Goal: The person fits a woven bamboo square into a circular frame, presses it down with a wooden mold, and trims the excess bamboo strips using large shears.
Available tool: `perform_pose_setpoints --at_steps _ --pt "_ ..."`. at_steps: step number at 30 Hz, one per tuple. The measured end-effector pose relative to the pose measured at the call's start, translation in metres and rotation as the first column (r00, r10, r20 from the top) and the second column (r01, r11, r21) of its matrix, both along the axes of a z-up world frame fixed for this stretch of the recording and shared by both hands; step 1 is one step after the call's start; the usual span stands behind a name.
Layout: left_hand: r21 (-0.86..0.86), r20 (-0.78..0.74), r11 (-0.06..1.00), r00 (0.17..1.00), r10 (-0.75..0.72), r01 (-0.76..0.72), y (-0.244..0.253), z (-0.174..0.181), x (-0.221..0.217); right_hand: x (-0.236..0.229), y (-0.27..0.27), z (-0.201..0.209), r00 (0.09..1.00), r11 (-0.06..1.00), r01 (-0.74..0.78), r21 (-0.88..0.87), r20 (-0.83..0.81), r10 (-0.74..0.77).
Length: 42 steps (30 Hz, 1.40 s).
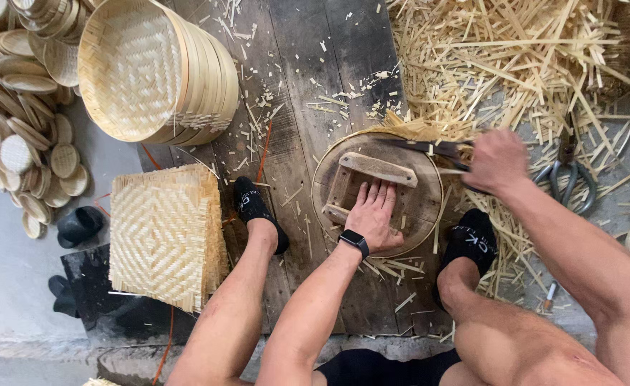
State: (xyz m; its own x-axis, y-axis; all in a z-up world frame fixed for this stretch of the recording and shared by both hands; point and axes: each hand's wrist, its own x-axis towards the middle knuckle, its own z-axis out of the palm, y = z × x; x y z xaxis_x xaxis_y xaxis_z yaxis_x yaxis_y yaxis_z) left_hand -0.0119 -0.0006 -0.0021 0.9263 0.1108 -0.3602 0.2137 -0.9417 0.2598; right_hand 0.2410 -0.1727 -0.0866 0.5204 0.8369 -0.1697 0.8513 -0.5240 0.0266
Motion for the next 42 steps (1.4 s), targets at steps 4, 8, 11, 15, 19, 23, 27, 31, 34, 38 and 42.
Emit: perform_pose_setpoints --at_steps 4,8,11,15,19,23,27,31,34,38,42 --pt "-0.045 -0.041 0.999 0.999 -0.006 0.004 0.002 0.002 0.001 0.0 0.035 0.018 0.999 0.988 -0.014 -0.156 -0.046 0.007" --pt "0.014 -0.125 0.967 0.96 -0.25 0.253 0.022 0.015 -0.009 0.018 -0.015 0.032 0.934 0.934 0.041 -0.355 -0.318 -0.162" --pt "-0.017 -0.136 0.954 0.944 -0.299 0.3 0.022 0.022 -0.007 0.014 -0.024 0.027 0.973 0.945 0.014 -0.327 -0.213 -0.088" --pt "-0.004 -0.108 0.95 0.944 -0.312 0.314 0.023 0.023 -0.007 0.003 0.026 0.028 0.991 0.959 -0.03 -0.28 -0.134 -0.008" --pt "-0.038 -0.143 0.951 0.94 -0.309 0.307 0.026 0.019 -0.011 0.007 0.041 0.041 0.971 0.937 -0.027 -0.349 -0.23 -0.058" --pt "0.113 -0.074 0.895 0.902 -0.425 0.431 0.041 0.019 -0.026 0.024 -0.009 0.034 0.927 0.917 -0.005 -0.398 -0.345 -0.144" --pt "0.026 -0.197 0.907 0.892 -0.407 0.42 0.041 0.028 -0.017 0.017 -0.005 0.029 0.993 0.938 -0.072 -0.339 -0.109 0.037" --pt "0.022 -0.209 0.908 0.89 -0.405 0.419 0.039 0.03 -0.017 0.003 0.04 0.033 0.991 0.957 -0.096 -0.275 -0.116 0.066" --pt "0.013 -0.224 0.909 0.887 -0.403 0.417 0.04 0.029 -0.016 0.011 0.048 0.035 0.959 0.895 -0.077 -0.44 -0.279 -0.054" --pt "-0.056 -0.128 0.916 0.907 -0.4 0.396 0.043 0.029 -0.02 0.042 0.026 0.035 0.893 0.84 0.046 -0.541 -0.355 -0.278" --pt "-0.303 -0.153 0.953 0.988 -0.032 -0.017 0.055 0.028 -0.003 0.071 -0.024 0.015 0.957 0.846 0.23 -0.48 -0.048 -0.288"
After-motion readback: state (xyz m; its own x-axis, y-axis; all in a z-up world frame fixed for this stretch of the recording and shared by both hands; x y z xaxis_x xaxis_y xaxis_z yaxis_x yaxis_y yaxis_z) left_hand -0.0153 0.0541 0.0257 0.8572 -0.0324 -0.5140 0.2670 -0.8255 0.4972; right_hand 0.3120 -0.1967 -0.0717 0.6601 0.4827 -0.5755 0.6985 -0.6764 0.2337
